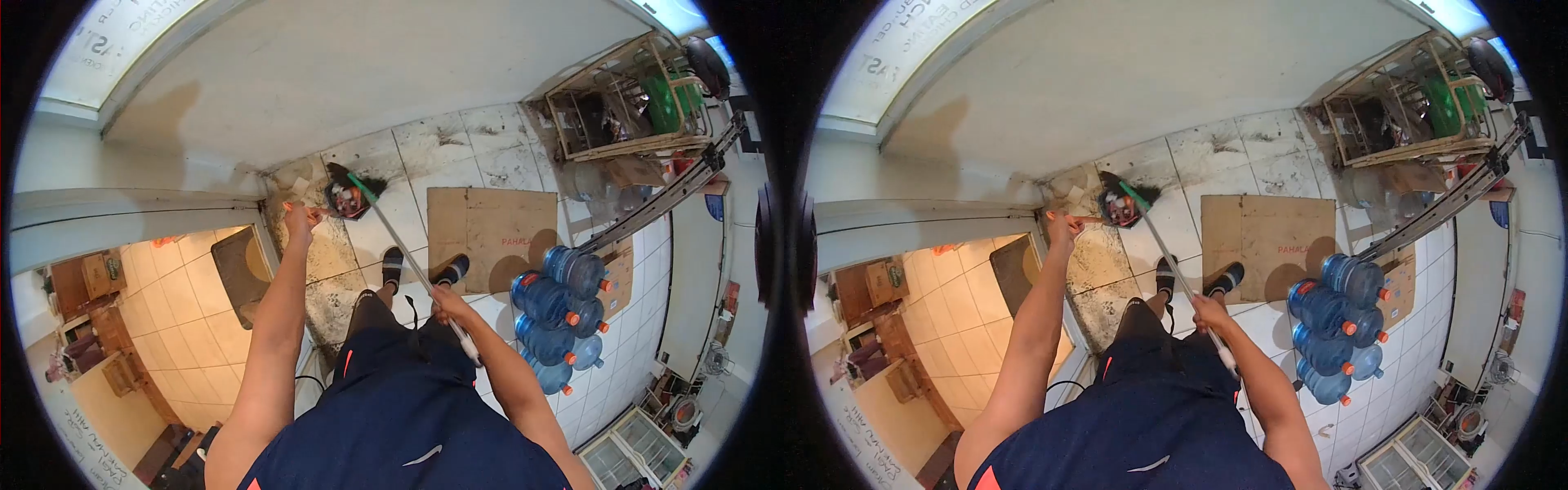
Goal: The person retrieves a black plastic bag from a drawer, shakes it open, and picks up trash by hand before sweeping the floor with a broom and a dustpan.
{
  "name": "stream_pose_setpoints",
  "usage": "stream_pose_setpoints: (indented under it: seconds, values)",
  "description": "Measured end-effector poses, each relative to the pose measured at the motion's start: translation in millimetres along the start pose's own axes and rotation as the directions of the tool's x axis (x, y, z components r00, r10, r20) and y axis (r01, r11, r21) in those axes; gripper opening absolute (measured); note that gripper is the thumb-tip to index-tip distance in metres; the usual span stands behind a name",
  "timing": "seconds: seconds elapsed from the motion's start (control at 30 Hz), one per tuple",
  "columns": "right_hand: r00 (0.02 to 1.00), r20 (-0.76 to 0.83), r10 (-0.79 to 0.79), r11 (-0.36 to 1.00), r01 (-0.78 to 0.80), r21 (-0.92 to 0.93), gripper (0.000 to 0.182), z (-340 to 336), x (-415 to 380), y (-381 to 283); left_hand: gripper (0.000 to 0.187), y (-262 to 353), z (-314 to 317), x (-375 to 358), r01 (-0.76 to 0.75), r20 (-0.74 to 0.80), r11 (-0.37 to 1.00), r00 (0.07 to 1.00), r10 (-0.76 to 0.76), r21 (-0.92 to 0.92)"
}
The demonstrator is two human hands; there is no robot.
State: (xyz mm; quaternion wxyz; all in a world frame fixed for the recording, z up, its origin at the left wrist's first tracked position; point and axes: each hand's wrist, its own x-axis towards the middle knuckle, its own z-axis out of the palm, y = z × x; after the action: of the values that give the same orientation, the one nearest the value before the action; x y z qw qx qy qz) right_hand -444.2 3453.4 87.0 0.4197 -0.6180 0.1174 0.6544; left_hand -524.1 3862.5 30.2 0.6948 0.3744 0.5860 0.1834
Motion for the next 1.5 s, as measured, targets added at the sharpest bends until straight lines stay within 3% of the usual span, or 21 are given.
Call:
stream_pose_setpoints:
  seconds: [0.07,0.13,0.27,0.33,0.37,0.4,0.47,0.5,0.53,0.63,0.73,0.87,1.07,1.17,1.23,1.27,1.3,1.33,1.4,1.5]
  values:
    - [0.999,0.018,0.044,0.999,-0.044,0.024,0.030,5,-58,-17,0.009,-8,-23,0,-0.014,0.062,0.998,0.998,0.018,-0.060]
    - [0.987,0.106,0.119,0.935,-0.148,0.322,0.032,-1,-113,-17,0.007,-1,-35,-36,-0.048,0.030,0.968,0.998,0.057,-0.246]
    - [0.993,0.106,0.044,0.921,-0.081,0.381,0.034,-12,-202,-13,0.016,-33,-129,-72,0.012,-0.038,0.930,0.999,-0.028,-0.366]
    - [0.992,0.120,0.032,0.881,-0.085,0.466,0.035,-18,-224,-1,0.015,-33,-149,-119,0.000,-0.160,0.902,0.984,-0.076,-0.432]
    - [0.992,0.123,0.022,0.858,-0.082,0.507,0.036,-18,-232,6,0.015,-38,-153,-123,0.028,-0.121,0.878,0.988,-0.098,-0.478]
    - [0.994,0.105,0.042,0.879,-0.087,0.470,0.037,-18,-231,14,0.015,-46,-159,-125,0.059,-0.086,0.846,0.989,-0.123,-0.529]
    - [0.989,-0.121,0.086,0.984,-0.065,0.165,0.042,-25,-201,40,0.016,-68,-154,-114,0.109,-0.004,0.799,0.990,-0.138,-0.592]
    - [0.973,-0.220,-0.066,0.998,0.065,-0.009,0.038,-24,-190,39,0.016,-86,-147,-93,0.132,0.043,0.794,0.990,-0.132,-0.593]
    - [0.965,-0.251,-0.074,0.997,0.069,-0.026,0.038,-25,-182,35,0.017,-91,-140,-76,0.150,0.094,0.792,0.989,-0.118,-0.592]
    - [0.927,-0.368,-0.071,0.994,0.036,-0.101,0.040,-39,-166,25,0.017,-69,-112,-92,0.105,0.031,0.840,0.994,-0.105,-0.532]
    - [0.731,-0.498,-0.467,0.737,0.010,-0.676,0.041,-56,-154,36,0.017,-74,-129,-110,0.114,-0.002,0.879,0.991,-0.130,-0.463]
    - [0.725,-0.426,-0.541,0.555,-0.073,-0.828,0.039,-77,-156,31,0.017,-99,-178,-141,0.109,0.015,0.869,0.993,-0.116,-0.483]
    - [0.827,-0.088,-0.555,0.204,0.033,-0.979,0.031,-34,-126,-41,0.017,-124,-219,-196,0.067,-0.124,0.841,0.980,-0.157,-0.537]
    - [0.848,0.117,-0.517,-0.003,0.135,-0.991,0.027,19,-60,-86,0.019,-154,-243,-214,0.015,-0.207,0.843,0.967,-0.149,-0.537]
    - [0.873,0.291,-0.391,-0.155,0.249,-0.956,0.033,59,4,-111,0.019,-166,-253,-229,0.005,-0.251,0.824,0.951,-0.178,-0.567]
    - [0.762,0.386,-0.520,-0.181,0.343,-0.922,0.041,69,58,-101,0.020,-169,-260,-235,-0.007,-0.280,0.822,0.942,-0.186,-0.570]
    - [0.794,0.408,-0.450,-0.292,0.301,-0.908,0.046,84,122,-97,0.020,-173,-265,-241,-0.018,-0.307,0.818,0.931,-0.195,-0.574]
    - [0.764,0.444,-0.468,-0.320,0.322,-0.891,0.043,120,113,-126,0.020,-177,-268,-247,-0.022,-0.331,0.818,0.920,-0.208,-0.575]
    - [0.822,0.372,-0.431,-0.277,0.272,-0.922,0.040,163,158,-137,0.020,-169,-265,-259,-0.036,-0.371,0.801,0.898,-0.237,-0.598]
    - [0.837,0.228,-0.498,-0.231,0.125,-0.965,0.031,167,176,-141,0.020,-162,-269,-269,-0.048,-0.392,0.802,0.889,-0.238,-0.596]
